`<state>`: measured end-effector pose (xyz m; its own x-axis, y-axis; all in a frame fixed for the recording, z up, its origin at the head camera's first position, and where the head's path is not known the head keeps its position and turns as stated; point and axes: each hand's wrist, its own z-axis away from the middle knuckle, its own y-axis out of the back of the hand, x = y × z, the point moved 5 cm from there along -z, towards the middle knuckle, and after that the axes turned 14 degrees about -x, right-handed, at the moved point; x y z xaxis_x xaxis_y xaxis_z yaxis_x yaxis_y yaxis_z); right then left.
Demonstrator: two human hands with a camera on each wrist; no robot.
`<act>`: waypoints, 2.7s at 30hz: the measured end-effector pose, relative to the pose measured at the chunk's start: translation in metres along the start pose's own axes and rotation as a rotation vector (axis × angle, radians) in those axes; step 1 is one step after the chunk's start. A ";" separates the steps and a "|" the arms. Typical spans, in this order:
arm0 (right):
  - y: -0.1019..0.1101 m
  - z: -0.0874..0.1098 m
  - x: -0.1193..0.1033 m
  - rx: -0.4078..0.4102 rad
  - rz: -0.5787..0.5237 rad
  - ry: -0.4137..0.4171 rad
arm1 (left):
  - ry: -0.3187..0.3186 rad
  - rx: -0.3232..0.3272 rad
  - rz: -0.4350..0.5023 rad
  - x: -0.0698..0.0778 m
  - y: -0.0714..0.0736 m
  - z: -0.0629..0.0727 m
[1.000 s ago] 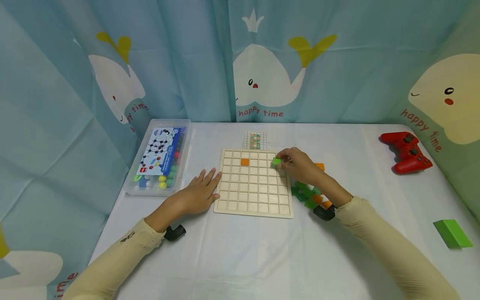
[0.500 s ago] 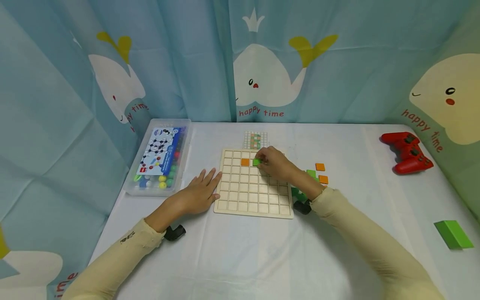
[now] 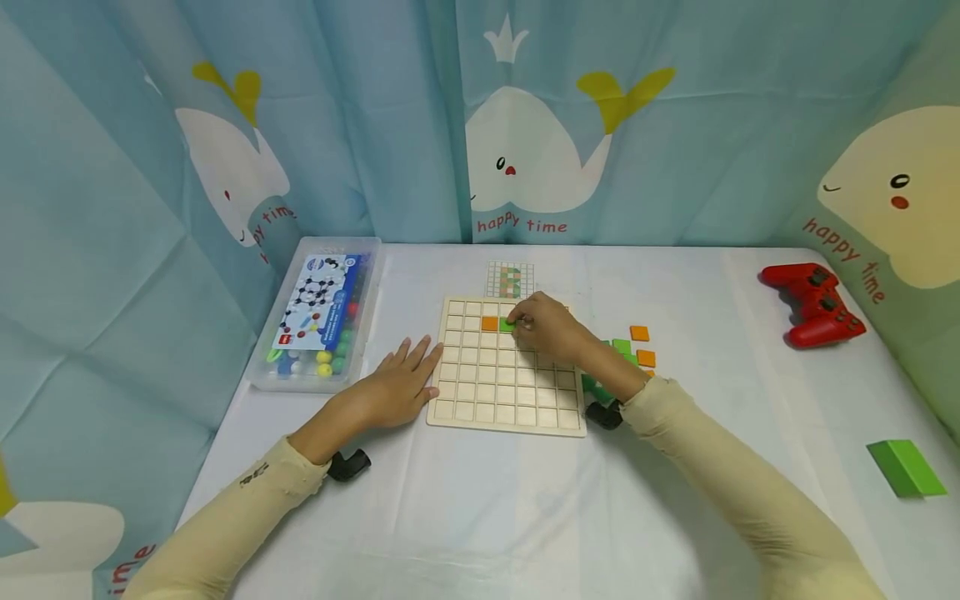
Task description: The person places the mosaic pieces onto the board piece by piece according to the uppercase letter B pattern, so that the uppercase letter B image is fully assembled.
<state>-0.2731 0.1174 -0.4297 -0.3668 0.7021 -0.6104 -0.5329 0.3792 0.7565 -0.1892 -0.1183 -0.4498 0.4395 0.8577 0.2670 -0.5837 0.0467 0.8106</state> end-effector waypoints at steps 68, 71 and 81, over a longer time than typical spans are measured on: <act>0.021 0.029 0.031 -0.025 -0.023 -0.098 | 0.010 0.001 -0.011 0.000 0.000 -0.001; 0.014 0.018 0.025 -0.035 -0.027 -0.080 | 0.006 0.003 -0.010 0.001 0.000 -0.001; 0.002 0.003 0.012 -0.032 0.040 -0.074 | 0.007 -0.005 -0.008 0.000 0.000 -0.001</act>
<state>-0.2759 0.1285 -0.4347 -0.3316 0.7592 -0.5600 -0.5438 0.3312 0.7711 -0.1895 -0.1176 -0.4498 0.4396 0.8608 0.2566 -0.5832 0.0563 0.8104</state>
